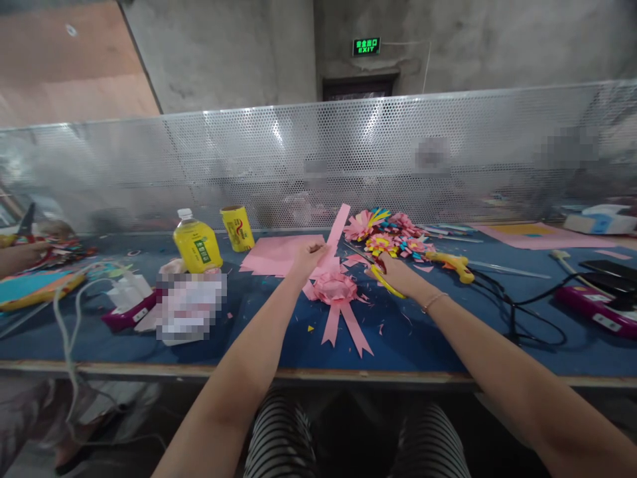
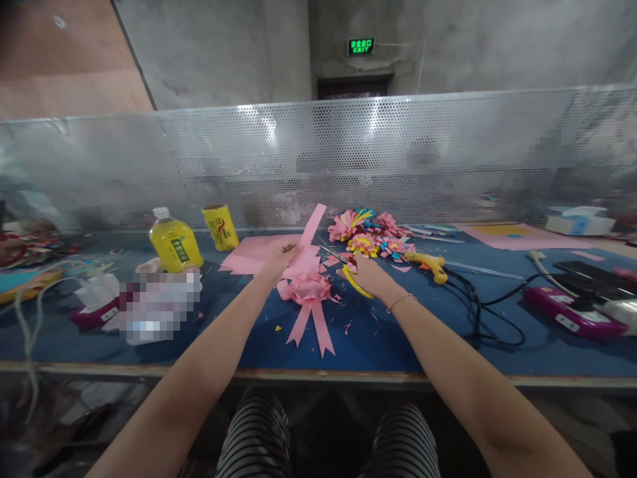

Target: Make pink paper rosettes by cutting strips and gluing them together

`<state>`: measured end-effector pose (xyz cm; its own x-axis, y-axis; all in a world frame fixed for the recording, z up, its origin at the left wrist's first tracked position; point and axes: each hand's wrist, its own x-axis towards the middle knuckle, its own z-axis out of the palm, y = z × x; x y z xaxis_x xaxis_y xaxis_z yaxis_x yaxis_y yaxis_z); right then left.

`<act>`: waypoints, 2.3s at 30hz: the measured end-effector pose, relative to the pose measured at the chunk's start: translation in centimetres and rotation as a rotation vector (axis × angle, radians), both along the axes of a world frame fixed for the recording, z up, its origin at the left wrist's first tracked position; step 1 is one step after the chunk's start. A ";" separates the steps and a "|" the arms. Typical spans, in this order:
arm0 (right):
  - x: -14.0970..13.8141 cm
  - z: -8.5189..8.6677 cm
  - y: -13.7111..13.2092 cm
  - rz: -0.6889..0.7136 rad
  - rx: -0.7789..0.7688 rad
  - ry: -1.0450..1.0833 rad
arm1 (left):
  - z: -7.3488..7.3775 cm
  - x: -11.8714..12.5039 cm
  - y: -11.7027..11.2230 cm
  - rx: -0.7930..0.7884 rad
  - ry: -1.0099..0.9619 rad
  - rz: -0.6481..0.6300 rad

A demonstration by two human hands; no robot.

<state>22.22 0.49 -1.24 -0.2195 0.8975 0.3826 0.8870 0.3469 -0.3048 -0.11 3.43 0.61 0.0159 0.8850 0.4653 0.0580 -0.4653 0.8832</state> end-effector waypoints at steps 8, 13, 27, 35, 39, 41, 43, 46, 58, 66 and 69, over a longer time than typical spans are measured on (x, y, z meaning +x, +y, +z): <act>0.0 0.0 0.2 0.011 0.001 -0.005 | -0.1 0.1 0.2 0.029 -0.027 -0.028; -0.1 0.1 -0.1 0.008 0.005 -0.024 | -0.7 -0.1 0.9 0.014 -0.003 -0.055; 0.0 -0.1 0.2 0.004 -0.013 0.009 | -1.8 -0.3 1.9 -0.007 0.039 -0.123; -0.3 -0.1 0.1 0.007 -0.028 -0.008 | -1.8 -0.2 1.8 0.073 0.144 -0.137; -0.6 -0.4 -0.1 0.006 0.005 -0.035 | -1.7 0.2 1.4 0.076 0.208 -0.084; -0.7 -0.4 -0.2 0.006 0.024 -0.047 | -1.7 0.3 1.2 0.069 0.245 -0.046; -0.7 -0.4 -0.2 0.003 0.024 -0.050 | -1.6 0.3 1.1 0.064 0.274 -0.032; -0.6 -0.4 -0.1 -0.003 0.012 -0.047 | -1.5 0.2 1.1 0.067 0.295 -0.040; -0.9 -0.2 -0.3 0.090 0.007 0.113 | -1.3 0.2 1.1 0.023 0.121 -0.144; -1.0 0.1 -0.4 0.066 -0.038 0.195 | -1.2 0.3 1.2 0.015 0.145 -0.127; -0.8 0.2 -0.1 0.053 -0.010 0.193 | -1.0 0.3 1.0 0.010 0.157 -0.126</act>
<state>21.46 0.37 -1.05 -0.1897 0.8904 0.4137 0.7925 0.3876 -0.4709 0.14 4.39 -0.42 0.1991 0.8669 0.4569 0.1357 -0.4862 0.8633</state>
